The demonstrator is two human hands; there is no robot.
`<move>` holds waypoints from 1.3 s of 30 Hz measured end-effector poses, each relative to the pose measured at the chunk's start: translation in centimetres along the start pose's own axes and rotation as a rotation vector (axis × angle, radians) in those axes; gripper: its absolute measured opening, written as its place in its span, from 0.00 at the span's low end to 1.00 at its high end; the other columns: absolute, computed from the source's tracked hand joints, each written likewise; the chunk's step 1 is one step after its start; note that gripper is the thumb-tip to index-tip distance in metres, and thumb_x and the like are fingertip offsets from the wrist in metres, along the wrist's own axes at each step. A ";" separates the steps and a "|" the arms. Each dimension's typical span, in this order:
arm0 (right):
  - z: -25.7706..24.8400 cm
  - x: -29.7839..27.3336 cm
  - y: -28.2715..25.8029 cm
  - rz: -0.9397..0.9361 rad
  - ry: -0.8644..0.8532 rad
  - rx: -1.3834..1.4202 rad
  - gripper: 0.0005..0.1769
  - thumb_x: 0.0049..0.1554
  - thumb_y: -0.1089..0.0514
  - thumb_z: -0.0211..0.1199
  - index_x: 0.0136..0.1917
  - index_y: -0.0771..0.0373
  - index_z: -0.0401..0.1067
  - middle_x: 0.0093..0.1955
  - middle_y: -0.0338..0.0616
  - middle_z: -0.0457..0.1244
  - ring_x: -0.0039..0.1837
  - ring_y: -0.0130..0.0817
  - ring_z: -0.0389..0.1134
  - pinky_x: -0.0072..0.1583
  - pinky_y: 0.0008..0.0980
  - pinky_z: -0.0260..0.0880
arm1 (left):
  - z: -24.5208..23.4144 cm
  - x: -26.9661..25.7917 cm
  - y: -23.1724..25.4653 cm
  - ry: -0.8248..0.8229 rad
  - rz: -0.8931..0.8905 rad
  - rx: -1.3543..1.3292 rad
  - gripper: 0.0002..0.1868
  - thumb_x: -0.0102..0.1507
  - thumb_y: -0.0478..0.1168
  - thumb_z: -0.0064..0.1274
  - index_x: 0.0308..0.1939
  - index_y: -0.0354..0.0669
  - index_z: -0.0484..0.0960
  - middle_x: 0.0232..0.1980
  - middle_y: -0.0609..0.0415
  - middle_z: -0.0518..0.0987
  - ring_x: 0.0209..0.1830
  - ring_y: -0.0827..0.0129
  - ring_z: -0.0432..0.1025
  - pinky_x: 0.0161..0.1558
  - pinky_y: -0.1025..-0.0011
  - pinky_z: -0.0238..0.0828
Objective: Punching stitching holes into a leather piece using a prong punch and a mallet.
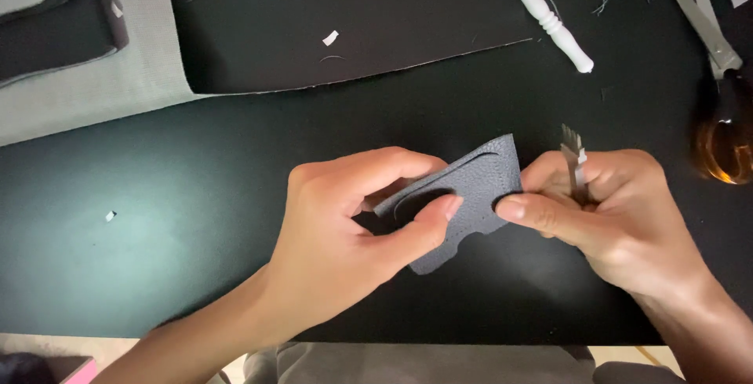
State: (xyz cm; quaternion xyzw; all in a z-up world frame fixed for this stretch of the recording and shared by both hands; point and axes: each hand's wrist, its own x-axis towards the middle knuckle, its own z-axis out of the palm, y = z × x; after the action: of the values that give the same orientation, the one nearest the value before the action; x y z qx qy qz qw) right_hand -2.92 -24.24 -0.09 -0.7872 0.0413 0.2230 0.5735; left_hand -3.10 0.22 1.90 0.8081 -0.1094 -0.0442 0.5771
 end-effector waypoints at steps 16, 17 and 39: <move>-0.7 0.3 -1.0 -0.043 -0.028 0.013 0.10 0.64 0.60 0.53 0.53 0.69 0.67 0.26 0.38 0.46 0.28 0.27 0.45 0.32 0.28 0.47 | 0.6 -0.3 -1.8 -0.063 0.081 0.105 0.01 0.65 0.36 0.57 0.39 0.44 0.82 0.34 0.64 0.82 0.28 0.75 0.69 0.33 0.76 0.65; -0.8 0.4 -1.0 -0.096 -0.007 -0.007 0.09 0.68 0.61 0.46 0.55 0.70 0.60 0.27 0.36 0.41 0.29 0.26 0.41 0.32 0.28 0.43 | 0.9 -0.4 -2.5 -0.093 0.129 0.195 0.03 0.66 0.36 0.58 0.43 0.46 0.82 0.37 0.65 0.83 0.29 0.72 0.67 0.35 0.74 0.65; -9.5 1.3 6.8 -0.284 -0.179 0.380 0.47 0.64 0.33 0.57 0.78 0.71 0.51 0.75 0.67 0.61 0.48 0.54 0.80 0.52 0.46 0.85 | 3.2 -3.6 -2.0 -0.094 0.644 0.755 0.08 0.68 0.32 0.52 0.47 0.36 0.86 0.51 0.43 0.76 0.52 0.50 0.73 0.55 0.49 0.77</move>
State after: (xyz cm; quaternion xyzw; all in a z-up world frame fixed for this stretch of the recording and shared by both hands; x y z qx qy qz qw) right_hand -1.07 -35.06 -4.27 -0.6403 -0.0793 0.1971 0.7382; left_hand -6.99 -1.25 -1.25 0.8830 -0.3876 0.1426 0.2231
